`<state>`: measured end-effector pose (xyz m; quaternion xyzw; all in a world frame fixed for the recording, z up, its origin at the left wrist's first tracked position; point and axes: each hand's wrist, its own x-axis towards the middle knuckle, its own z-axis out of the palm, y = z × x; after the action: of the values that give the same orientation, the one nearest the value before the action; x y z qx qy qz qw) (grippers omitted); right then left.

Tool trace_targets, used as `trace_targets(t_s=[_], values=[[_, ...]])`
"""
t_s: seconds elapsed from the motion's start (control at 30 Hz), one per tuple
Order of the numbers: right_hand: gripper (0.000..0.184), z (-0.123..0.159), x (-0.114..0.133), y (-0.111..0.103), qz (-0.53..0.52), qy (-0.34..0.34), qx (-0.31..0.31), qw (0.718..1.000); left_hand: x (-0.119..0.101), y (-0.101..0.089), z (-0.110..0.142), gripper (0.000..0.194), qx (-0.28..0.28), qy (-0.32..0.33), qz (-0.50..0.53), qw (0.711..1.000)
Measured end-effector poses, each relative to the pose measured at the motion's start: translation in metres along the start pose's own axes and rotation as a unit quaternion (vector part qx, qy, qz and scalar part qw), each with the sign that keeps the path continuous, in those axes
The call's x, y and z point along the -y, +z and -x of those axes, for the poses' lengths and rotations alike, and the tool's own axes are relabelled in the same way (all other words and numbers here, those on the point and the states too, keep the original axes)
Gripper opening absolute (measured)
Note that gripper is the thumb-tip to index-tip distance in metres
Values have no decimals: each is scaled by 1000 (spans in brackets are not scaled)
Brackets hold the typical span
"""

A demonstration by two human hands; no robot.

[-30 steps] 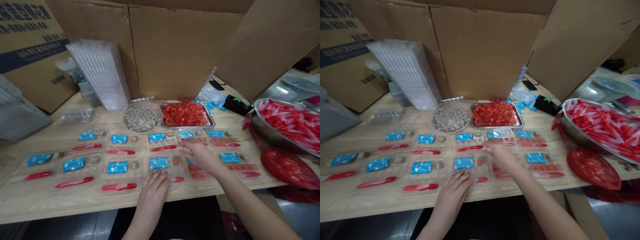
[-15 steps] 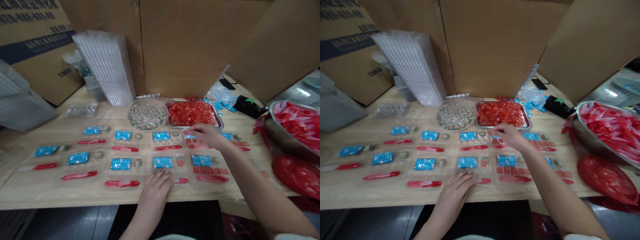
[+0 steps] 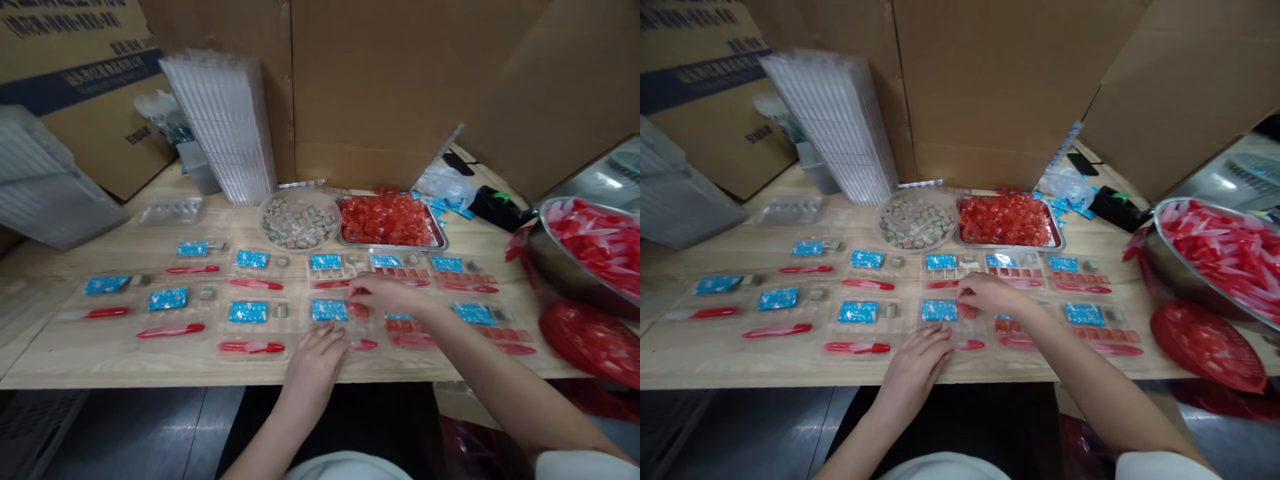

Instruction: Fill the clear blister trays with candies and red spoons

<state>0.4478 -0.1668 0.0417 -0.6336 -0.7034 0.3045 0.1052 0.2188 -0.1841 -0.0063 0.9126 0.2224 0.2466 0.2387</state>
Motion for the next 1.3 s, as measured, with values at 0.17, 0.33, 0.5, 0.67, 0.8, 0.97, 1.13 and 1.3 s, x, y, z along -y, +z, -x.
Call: trace_targets(t_s=[0.17,0.33,0.5,0.67,0.8,0.97,1.13,1.3], values=[[16,26,22,9,38,-1,-104,994,0,-1,-1,20,1,-1,12,1000],[14,31,27,32,124,-74,-159,977,0,0,-1,21,9,-7,18,1000],[10,24,30,50,191,-74,-172,964,-1,-2,-2,21,10,-3,21,1000],[14,25,19,37,128,-61,-157,977,0,-2,-3,23,-3,7,10,1000],[15,6,-26,-5,85,61,-284,953,3,0,1,24,-12,15,-12,1000],[18,-46,-80,-43,107,173,-390,898,8,5,5,24,17,14,-35,999],[13,-67,-95,-44,74,179,-416,889,9,5,3,25,28,11,-38,999],[15,-51,-93,-41,-13,180,-421,889,3,-10,-4,26,28,19,-4,999]])
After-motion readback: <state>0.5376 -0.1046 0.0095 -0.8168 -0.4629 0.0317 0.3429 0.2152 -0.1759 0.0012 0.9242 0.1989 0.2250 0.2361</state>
